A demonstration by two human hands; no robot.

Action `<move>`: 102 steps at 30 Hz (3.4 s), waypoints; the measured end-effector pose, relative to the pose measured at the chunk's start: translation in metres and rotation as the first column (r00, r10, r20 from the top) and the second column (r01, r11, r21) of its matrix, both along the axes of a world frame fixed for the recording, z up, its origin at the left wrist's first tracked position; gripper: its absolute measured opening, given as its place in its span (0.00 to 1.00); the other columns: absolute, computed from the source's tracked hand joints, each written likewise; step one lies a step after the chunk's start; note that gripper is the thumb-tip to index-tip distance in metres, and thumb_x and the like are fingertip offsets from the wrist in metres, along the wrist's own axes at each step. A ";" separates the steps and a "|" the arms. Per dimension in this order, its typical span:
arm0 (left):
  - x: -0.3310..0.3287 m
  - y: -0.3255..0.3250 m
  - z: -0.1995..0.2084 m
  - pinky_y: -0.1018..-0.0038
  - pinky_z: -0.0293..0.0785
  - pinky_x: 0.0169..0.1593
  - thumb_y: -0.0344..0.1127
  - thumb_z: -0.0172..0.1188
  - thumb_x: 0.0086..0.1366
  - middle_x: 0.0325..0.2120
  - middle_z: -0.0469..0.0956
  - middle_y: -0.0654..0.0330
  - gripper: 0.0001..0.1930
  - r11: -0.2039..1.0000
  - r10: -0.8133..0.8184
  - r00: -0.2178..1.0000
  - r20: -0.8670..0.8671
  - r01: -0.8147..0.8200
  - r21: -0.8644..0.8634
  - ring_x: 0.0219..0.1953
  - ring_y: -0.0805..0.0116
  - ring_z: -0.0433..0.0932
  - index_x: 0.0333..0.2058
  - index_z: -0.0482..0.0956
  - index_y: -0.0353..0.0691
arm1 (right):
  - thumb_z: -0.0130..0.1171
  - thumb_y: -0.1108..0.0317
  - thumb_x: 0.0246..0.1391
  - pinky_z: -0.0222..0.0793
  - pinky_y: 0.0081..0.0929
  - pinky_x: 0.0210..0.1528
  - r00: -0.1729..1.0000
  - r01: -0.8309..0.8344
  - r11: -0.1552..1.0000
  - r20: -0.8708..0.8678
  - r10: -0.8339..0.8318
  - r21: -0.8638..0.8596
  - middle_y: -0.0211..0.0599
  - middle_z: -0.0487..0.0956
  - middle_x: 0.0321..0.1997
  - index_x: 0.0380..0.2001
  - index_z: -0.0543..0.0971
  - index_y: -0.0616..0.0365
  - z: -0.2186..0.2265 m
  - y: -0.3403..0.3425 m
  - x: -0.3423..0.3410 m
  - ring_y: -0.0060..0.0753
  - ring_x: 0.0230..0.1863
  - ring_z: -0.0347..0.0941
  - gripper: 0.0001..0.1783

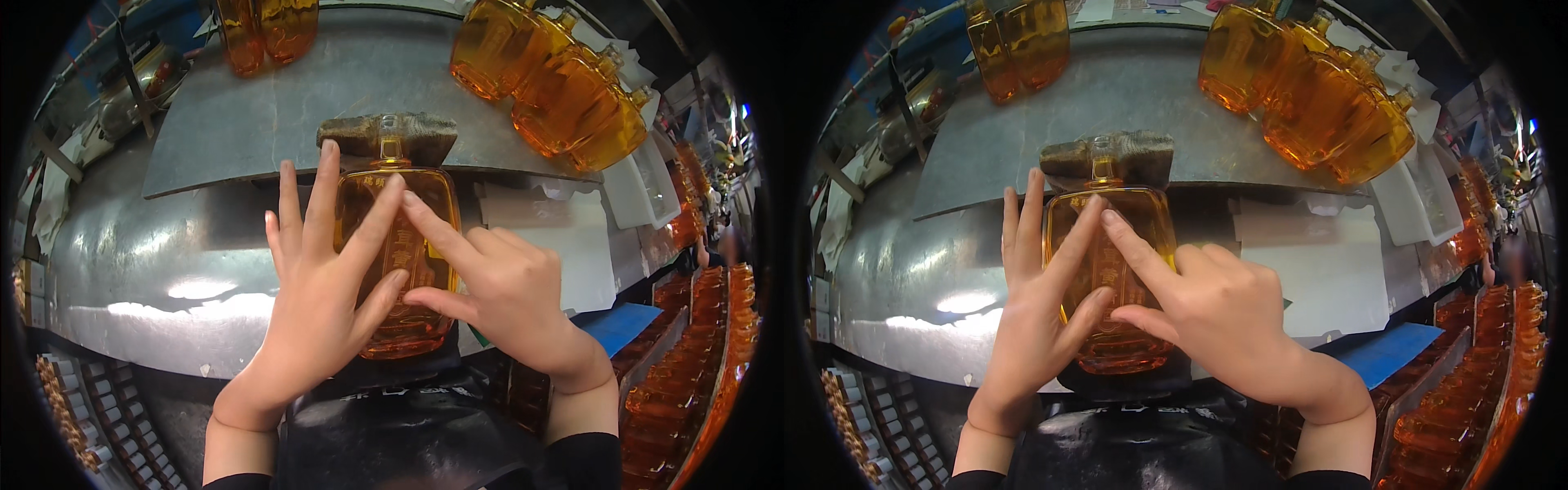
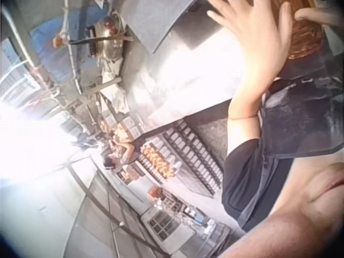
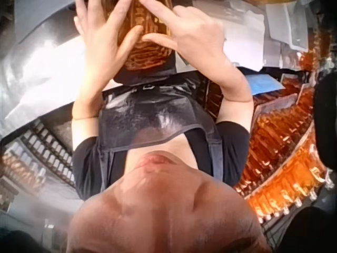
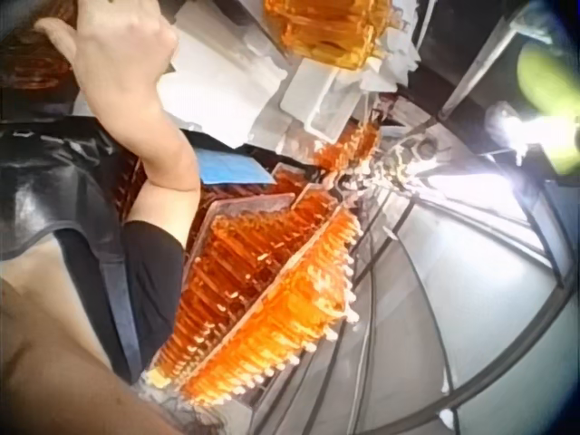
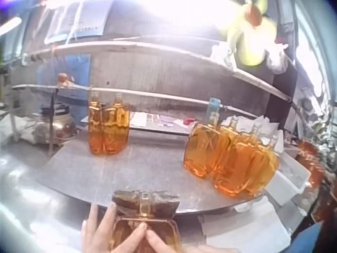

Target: The person applies adhesive labels to amber-colored bottles on a metal workbench. They smooth each label with a green squeegee tool, then place the finished bottles into a wire rack. The person also moves a stack of empty bottles and transfers finished bottles to a coworker.

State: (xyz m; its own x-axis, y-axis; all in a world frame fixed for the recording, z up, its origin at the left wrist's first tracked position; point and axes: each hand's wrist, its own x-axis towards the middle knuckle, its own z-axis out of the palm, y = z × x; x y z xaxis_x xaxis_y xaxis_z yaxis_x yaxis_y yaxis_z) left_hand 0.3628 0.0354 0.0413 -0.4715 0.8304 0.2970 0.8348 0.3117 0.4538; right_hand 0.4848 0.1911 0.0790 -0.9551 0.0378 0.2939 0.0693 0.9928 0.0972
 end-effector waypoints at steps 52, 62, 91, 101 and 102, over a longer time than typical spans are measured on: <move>0.010 -0.002 -0.005 0.52 0.45 0.69 0.39 0.68 0.49 0.70 0.41 0.46 0.42 0.985 0.161 0.982 0.095 -0.166 0.047 0.71 0.40 0.39 0.65 0.64 0.52 | 0.63 0.40 0.39 0.63 0.26 0.15 1.000 0.005 1.000 -0.006 -0.005 -0.026 0.27 0.68 0.16 0.66 0.62 0.26 -0.009 0.007 0.000 0.27 0.16 0.68 0.47; 0.011 0.002 0.009 0.37 0.45 0.64 0.35 0.72 0.43 0.71 0.39 0.50 0.48 0.986 0.155 0.985 -0.080 -0.159 -0.043 0.71 0.40 0.35 0.66 0.60 0.60 | 0.60 0.37 0.44 0.68 0.23 0.19 0.993 -0.031 0.995 -0.115 0.019 -0.100 0.32 0.72 0.19 0.68 0.59 0.33 -0.026 0.016 0.006 0.31 0.20 0.73 0.47; 0.024 -0.017 -0.033 0.57 0.49 0.68 0.35 0.57 0.62 0.67 0.47 0.45 0.33 0.898 -0.106 0.874 0.475 -0.121 0.422 0.69 0.50 0.49 0.66 0.59 0.44 | 0.62 0.67 0.54 0.64 0.19 0.28 0.986 -0.102 0.405 -0.146 -0.080 -0.909 0.30 0.74 0.23 0.30 0.73 0.62 -0.020 0.012 0.023 0.17 0.24 0.67 0.11; 0.016 -0.007 -0.028 0.54 0.50 0.67 0.39 0.68 0.52 0.68 0.41 0.43 0.39 0.968 -0.039 0.961 0.274 -0.032 0.251 0.69 0.41 0.46 0.64 0.63 0.54 | 0.74 0.53 0.39 0.64 0.32 0.24 0.986 0.165 0.729 0.094 -0.137 -0.664 0.36 0.70 0.18 0.30 0.65 0.57 -0.018 0.008 0.007 0.40 0.20 0.71 0.29; 0.015 -0.008 -0.028 0.56 0.52 0.67 0.41 0.68 0.52 0.69 0.42 0.45 0.40 0.972 -0.026 0.965 0.260 -0.036 0.233 0.69 0.45 0.48 0.64 0.64 0.52 | 0.74 0.52 0.39 0.64 0.32 0.24 0.990 0.138 0.729 0.074 -0.119 -0.670 0.36 0.70 0.18 0.30 0.65 0.57 -0.019 0.009 0.008 0.41 0.20 0.71 0.29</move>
State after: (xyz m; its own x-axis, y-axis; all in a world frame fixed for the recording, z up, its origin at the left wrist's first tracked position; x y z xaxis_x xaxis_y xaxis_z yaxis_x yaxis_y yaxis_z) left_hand 0.3776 0.0269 0.0136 -0.5621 0.7497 0.3492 0.6769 0.1745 0.7151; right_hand 0.4929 0.2005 0.0597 -0.9327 0.3395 0.1214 0.2078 0.7813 -0.5885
